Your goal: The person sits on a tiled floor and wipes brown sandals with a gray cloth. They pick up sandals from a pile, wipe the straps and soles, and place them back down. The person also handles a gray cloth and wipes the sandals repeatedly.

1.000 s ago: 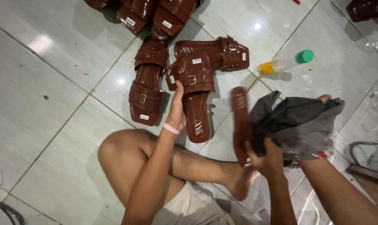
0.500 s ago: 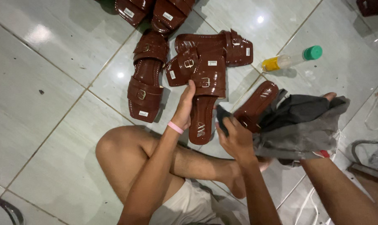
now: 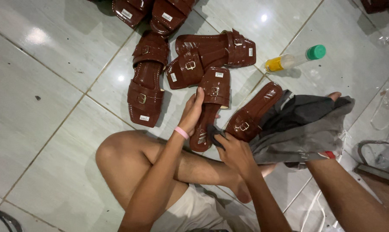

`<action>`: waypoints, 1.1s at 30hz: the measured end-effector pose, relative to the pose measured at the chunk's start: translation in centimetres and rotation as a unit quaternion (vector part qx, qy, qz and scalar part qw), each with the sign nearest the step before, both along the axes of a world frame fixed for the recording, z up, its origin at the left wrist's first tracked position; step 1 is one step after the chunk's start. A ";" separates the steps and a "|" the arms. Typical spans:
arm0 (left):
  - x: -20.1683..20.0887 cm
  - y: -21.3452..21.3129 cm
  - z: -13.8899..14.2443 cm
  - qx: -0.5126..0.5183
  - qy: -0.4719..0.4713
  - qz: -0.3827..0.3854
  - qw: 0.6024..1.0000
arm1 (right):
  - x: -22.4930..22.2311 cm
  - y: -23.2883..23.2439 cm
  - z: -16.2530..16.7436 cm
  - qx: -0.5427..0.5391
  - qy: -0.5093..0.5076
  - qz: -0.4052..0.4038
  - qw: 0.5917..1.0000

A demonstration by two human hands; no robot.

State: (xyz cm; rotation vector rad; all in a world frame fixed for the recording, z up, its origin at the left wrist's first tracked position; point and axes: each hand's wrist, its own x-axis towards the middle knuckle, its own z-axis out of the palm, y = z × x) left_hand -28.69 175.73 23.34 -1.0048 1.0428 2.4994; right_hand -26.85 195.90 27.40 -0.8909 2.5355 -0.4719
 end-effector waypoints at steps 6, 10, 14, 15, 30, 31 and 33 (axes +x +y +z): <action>0.4 0.7 -1.1 -0.022 0.058 -0.023 0.998 | -2.1 -1.6 -0.5 -0.001 0.037 -0.076 0.996; 0.6 1.1 -2.4 -0.088 0.037 -0.029 0.995 | -1.8 -2.1 -0.7 0.054 0.036 -0.044 0.997; 0.4 1.2 -2.9 -0.086 0.018 -0.026 0.996 | 2.1 1.1 -0.7 0.077 -0.036 0.043 0.995; 0.3 1.2 -2.9 -0.072 0.014 -0.030 0.997 | 2.7 2.1 -0.9 0.085 -0.047 0.069 0.993; 1.0 1.6 -4.0 -0.134 0.054 -0.079 0.986 | -1.7 -4.0 -0.9 0.071 0.067 -0.029 0.995; 1.0 1.7 -4.2 -0.147 0.058 -0.084 0.984 | -1.3 -3.8 -0.9 0.057 0.085 -0.011 0.995; 0.9 1.8 -4.4 -0.172 0.072 -0.082 0.979 | 0.0 -2.7 -0.7 0.055 0.093 0.041 0.993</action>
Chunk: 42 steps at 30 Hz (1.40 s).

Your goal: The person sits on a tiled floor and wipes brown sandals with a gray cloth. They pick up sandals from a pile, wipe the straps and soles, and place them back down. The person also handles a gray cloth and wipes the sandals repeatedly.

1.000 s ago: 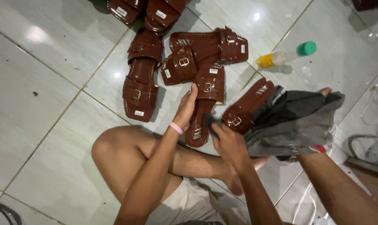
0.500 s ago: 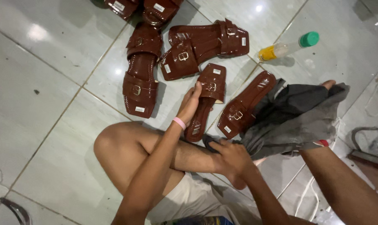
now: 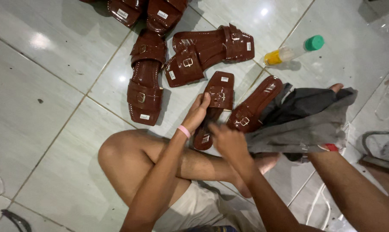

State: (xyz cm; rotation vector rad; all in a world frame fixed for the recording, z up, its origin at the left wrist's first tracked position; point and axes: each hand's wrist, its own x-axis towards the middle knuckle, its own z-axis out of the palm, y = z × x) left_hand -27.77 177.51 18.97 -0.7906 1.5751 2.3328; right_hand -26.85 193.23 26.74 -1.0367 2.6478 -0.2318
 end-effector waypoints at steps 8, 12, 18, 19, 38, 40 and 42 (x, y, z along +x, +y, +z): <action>0.0 0.3 -0.2 0.018 -0.003 -0.005 1.000 | 4.1 3.2 1.1 0.007 0.010 0.136 0.991; 0.1 0.3 -0.3 0.030 -0.011 0.001 1.000 | 3.1 1.5 0.8 0.022 0.040 0.084 0.995; 0.3 -0.1 -0.1 0.013 -0.003 -0.005 1.000 | 3.9 2.5 2.1 0.048 -0.020 0.137 0.989; 0.2 -0.1 0.0 0.017 -0.008 -0.008 1.000 | 3.8 3.4 2.5 0.046 -0.040 0.165 0.984; 0.2 -0.8 2.4 0.047 0.060 0.062 0.995 | 1.9 9.7 -0.3 -0.105 -0.049 0.133 0.984; 0.3 -0.6 2.7 0.049 0.074 0.061 0.994 | 1.7 9.2 -0.6 -0.095 -0.018 0.046 0.994; 0.4 -0.4 2.9 0.066 0.081 0.058 0.993 | 1.2 7.8 -0.4 -0.113 0.006 -0.048 0.992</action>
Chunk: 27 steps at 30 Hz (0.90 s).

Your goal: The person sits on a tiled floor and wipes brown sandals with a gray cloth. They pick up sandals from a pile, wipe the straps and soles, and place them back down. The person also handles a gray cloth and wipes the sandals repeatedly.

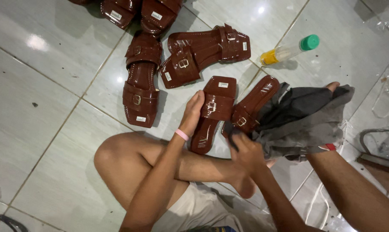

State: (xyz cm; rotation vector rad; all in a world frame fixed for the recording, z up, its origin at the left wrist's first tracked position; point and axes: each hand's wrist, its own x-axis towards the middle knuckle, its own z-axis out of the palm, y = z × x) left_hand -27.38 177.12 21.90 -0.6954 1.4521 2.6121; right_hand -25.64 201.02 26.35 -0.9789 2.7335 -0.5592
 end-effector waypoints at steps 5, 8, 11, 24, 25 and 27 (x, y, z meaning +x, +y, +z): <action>0.0 -0.1 0.2 0.011 -0.016 -0.012 1.000 | -1.0 -5.1 1.9 -0.094 0.020 -0.152 0.984; 0.2 -0.2 0.5 0.064 -0.009 -0.011 0.998 | -1.2 -6.8 2.9 -0.101 0.047 -0.133 0.985; 0.4 -0.1 1.0 0.103 0.013 -0.035 0.994 | -1.1 -6.8 3.3 -0.046 0.002 -0.178 0.983; -0.1 -0.7 3.0 0.215 -0.006 -0.128 0.968 | -2.6 -5.8 2.8 -0.064 -0.053 -0.220 0.972; -0.1 -0.6 3.1 0.208 0.004 -0.133 0.969 | -2.7 -6.0 3.3 -0.064 -0.047 -0.216 0.973; -0.2 -0.4 3.4 0.191 0.025 -0.144 0.971 | -2.9 -6.5 4.5 -0.060 -0.047 -0.198 0.977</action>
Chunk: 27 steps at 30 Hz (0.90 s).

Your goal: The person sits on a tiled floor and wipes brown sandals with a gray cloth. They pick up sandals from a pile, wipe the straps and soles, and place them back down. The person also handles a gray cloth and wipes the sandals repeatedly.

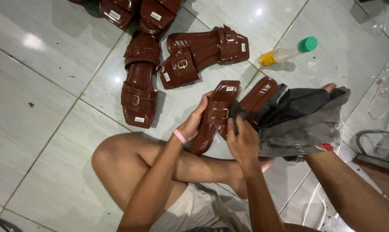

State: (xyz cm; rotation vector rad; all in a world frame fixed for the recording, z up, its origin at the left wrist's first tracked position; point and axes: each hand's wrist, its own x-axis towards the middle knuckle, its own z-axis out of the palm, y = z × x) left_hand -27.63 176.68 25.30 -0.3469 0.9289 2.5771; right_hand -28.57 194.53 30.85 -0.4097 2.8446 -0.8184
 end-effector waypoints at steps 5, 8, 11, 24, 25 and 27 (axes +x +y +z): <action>0.0 0.7 0.1 -0.097 0.006 -0.015 0.995 | -1.6 -0.9 2.4 0.025 0.043 0.068 0.996; 0.0 0.9 -0.4 -0.140 -0.015 -0.020 0.990 | -1.7 -1.3 2.8 0.050 0.081 0.104 0.990; 0.0 0.8 -1.1 -0.122 0.029 0.023 0.992 | -0.5 -1.6 2.2 0.122 0.082 0.143 0.979; 0.3 1.7 -3.2 -0.292 0.059 -0.042 0.954 | 2.4 1.7 -2.3 0.101 0.126 0.147 0.976; 0.4 1.7 -3.4 -0.263 0.027 -0.057 0.963 | 2.4 1.8 -2.6 0.079 0.140 0.149 0.976; 0.7 1.7 -3.7 -0.204 -0.042 -0.086 0.974 | 2.5 2.1 -3.2 0.058 0.163 0.144 0.974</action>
